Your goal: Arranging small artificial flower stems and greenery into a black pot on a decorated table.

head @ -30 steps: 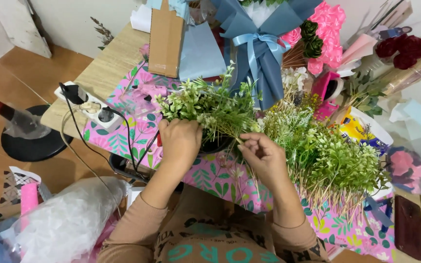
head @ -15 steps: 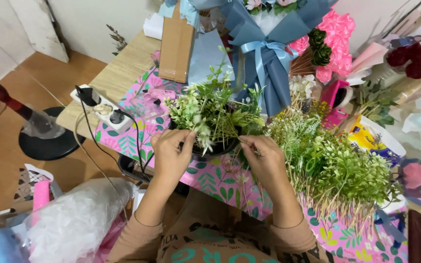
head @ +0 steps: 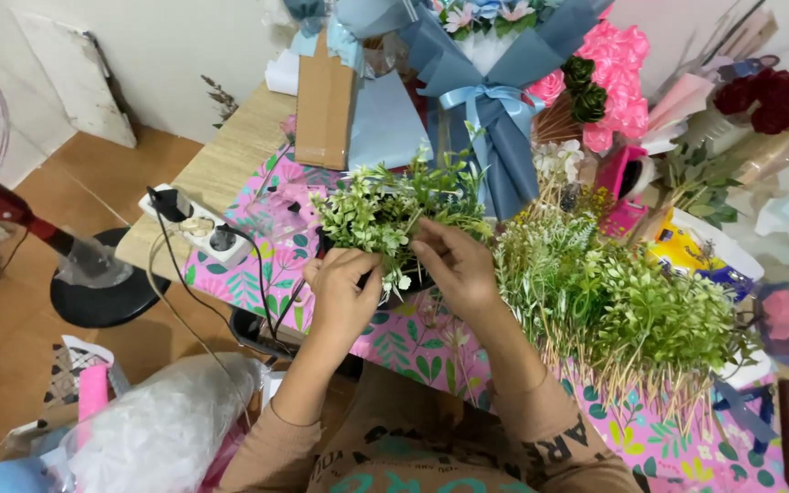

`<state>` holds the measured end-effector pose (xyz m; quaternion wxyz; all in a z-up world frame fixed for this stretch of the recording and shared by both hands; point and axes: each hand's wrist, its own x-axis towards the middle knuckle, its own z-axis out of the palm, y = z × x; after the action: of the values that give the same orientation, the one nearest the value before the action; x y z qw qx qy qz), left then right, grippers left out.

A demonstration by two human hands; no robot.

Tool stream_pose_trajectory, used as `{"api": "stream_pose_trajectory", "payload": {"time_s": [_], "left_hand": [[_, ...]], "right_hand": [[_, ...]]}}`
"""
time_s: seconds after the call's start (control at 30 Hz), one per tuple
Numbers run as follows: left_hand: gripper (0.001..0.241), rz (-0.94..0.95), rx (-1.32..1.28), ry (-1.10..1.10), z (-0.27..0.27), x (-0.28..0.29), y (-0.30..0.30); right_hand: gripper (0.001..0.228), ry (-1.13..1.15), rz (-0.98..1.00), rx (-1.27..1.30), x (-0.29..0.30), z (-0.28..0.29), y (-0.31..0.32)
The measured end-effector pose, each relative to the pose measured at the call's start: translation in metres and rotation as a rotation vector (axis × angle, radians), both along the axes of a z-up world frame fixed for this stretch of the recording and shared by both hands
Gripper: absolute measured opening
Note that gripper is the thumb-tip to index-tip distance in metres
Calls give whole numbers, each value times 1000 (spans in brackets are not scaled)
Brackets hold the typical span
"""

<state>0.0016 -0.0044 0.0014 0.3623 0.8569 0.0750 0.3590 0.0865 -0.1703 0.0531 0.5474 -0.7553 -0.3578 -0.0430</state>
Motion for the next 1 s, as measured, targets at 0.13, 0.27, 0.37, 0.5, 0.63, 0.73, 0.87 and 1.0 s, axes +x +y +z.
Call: {"api": "stream_pose_trajectory", "payload": {"time_s": [0.13,0.27,0.37,0.5,0.63,0.73,0.87,1.0], "left_hand": [[5,-48,73,8,1,-4,-4],[21,71,188,19,-10,-4,-5],[39,124,191,9,-7,-10,-5],[66,120,172,-5,-5,-8,-7],[82,31,293,-44,19,-8,-6],[50,-7,339,-65,13,-8,0],[54,-30,329,-98,8,-12,3],[59,-57,290,-135,6,-21,7]], "right_hand": [[21,276,-22,130,10,-11,8],[12,288,-85,338,0,7,-3],[5,109,-202,414,-5,31,-35],[15,-158,-380,356,-6,39,-115],[21,-136,-490,299,-21,16,-172],[24,-111,-593,300,-32,-6,-210],[15,-170,-846,313,-53,-16,-263],[6,-172,-1033,233,-76,-17,-305]]}}
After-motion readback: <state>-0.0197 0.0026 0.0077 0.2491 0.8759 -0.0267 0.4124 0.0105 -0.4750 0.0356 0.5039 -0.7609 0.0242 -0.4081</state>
